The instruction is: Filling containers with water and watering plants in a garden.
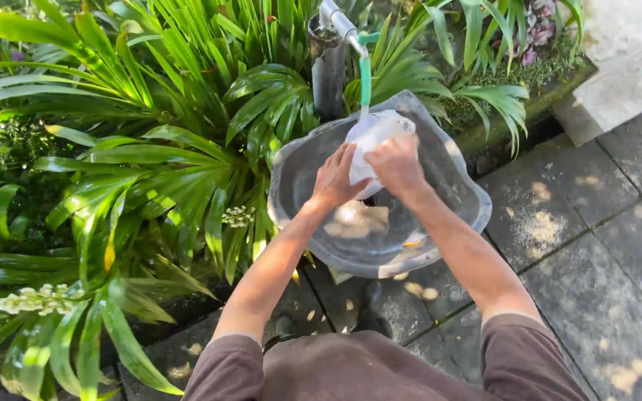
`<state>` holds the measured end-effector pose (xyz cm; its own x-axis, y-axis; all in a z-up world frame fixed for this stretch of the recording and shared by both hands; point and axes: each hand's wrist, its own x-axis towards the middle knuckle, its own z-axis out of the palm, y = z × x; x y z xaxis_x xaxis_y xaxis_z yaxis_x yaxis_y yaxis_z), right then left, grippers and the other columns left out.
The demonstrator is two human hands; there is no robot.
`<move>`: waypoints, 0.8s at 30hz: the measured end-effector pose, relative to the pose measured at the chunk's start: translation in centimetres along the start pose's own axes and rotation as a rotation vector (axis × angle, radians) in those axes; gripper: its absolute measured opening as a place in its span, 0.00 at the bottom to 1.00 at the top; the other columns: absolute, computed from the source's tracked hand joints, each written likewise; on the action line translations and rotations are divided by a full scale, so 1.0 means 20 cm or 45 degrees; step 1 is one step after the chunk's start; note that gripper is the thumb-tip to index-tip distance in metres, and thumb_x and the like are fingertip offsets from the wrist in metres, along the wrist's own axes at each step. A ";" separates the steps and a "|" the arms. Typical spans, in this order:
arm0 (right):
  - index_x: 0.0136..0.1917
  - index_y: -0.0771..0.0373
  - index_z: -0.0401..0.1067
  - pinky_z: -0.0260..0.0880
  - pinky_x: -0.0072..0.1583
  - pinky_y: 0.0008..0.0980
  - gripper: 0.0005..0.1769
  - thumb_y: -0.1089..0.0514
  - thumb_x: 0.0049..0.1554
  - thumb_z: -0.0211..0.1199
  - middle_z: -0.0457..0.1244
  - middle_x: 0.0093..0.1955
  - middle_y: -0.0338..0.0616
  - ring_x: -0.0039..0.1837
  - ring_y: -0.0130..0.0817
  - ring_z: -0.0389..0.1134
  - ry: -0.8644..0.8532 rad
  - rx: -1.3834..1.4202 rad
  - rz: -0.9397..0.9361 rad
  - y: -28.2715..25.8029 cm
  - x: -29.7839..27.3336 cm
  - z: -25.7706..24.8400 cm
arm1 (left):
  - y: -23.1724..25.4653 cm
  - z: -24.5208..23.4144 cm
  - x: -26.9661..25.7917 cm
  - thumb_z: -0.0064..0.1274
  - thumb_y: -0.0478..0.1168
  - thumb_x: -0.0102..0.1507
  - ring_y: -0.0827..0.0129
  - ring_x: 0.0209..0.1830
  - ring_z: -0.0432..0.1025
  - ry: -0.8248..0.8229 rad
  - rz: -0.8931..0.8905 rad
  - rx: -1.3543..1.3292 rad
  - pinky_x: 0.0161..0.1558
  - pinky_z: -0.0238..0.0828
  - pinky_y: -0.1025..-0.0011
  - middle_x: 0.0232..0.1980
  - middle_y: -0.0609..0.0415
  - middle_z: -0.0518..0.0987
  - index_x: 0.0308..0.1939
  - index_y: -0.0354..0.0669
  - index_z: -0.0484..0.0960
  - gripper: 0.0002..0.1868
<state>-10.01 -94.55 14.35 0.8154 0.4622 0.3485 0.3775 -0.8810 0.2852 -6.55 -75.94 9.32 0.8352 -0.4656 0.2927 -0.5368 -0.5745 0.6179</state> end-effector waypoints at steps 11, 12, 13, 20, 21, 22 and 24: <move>0.54 0.60 0.70 0.68 0.53 0.47 0.10 0.59 0.58 0.62 0.68 0.51 0.46 0.55 0.48 0.70 0.105 0.810 -0.124 0.27 -0.11 0.45 | 0.03 0.25 -0.04 0.70 0.58 0.50 0.42 0.75 0.58 0.252 -0.135 0.219 0.71 0.56 0.51 0.75 0.35 0.61 0.77 0.36 0.52 0.61; 0.55 0.63 0.69 0.69 0.53 0.46 0.07 0.60 0.64 0.61 0.68 0.52 0.49 0.56 0.49 0.70 0.102 1.002 -0.012 0.30 -0.11 0.46 | 0.04 0.25 -0.03 0.69 0.58 0.53 0.43 0.76 0.58 0.297 -0.133 0.241 0.72 0.56 0.52 0.76 0.36 0.62 0.78 0.37 0.52 0.60; 0.55 0.63 0.69 0.69 0.53 0.46 0.07 0.60 0.64 0.61 0.68 0.52 0.49 0.56 0.49 0.70 0.104 1.007 -0.017 0.33 -0.10 0.41 | 0.04 0.25 -0.02 0.69 0.58 0.53 0.43 0.76 0.58 0.299 -0.138 0.247 0.72 0.56 0.52 0.76 0.36 0.62 0.78 0.37 0.52 0.60; 0.55 0.65 0.68 0.73 0.54 0.32 0.10 0.57 0.64 0.61 0.68 0.49 0.41 0.53 0.29 0.70 0.042 2.077 0.678 0.39 -0.13 0.30 | 0.20 0.13 -0.01 0.69 0.54 0.53 0.40 0.77 0.56 0.405 -0.126 0.089 0.73 0.53 0.49 0.76 0.33 0.60 0.78 0.34 0.50 0.59; 0.55 0.65 0.68 0.73 0.54 0.32 0.10 0.57 0.64 0.60 0.68 0.50 0.39 0.54 0.27 0.70 0.064 2.202 0.750 0.41 -0.14 0.27 | 0.18 0.14 -0.01 0.69 0.52 0.53 0.37 0.78 0.54 0.588 0.114 0.084 0.76 0.52 0.49 0.78 0.30 0.57 0.78 0.31 0.49 0.60; 0.55 0.65 0.68 0.73 0.54 0.32 0.10 0.57 0.64 0.60 0.68 0.50 0.39 0.54 0.27 0.70 0.053 2.197 0.774 0.39 -0.19 0.24 | 0.21 0.16 -0.02 0.69 0.52 0.53 0.37 0.78 0.54 0.572 0.106 0.068 0.76 0.52 0.49 0.78 0.30 0.57 0.78 0.31 0.49 0.60; 0.57 0.63 0.66 0.76 0.54 0.35 0.09 0.58 0.65 0.59 0.68 0.51 0.40 0.54 0.26 0.69 0.097 2.483 0.910 0.39 -0.24 0.18 | 0.25 0.17 -0.02 0.68 0.49 0.56 0.38 0.78 0.54 0.641 0.038 0.084 0.75 0.53 0.49 0.78 0.29 0.56 0.78 0.30 0.48 0.57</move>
<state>-9.34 -103.93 11.61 0.9996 0.0252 -0.0130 -0.0184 0.2266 -0.9738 -9.95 -80.79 9.81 0.7648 -0.1095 0.6349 -0.5540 -0.6149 0.5612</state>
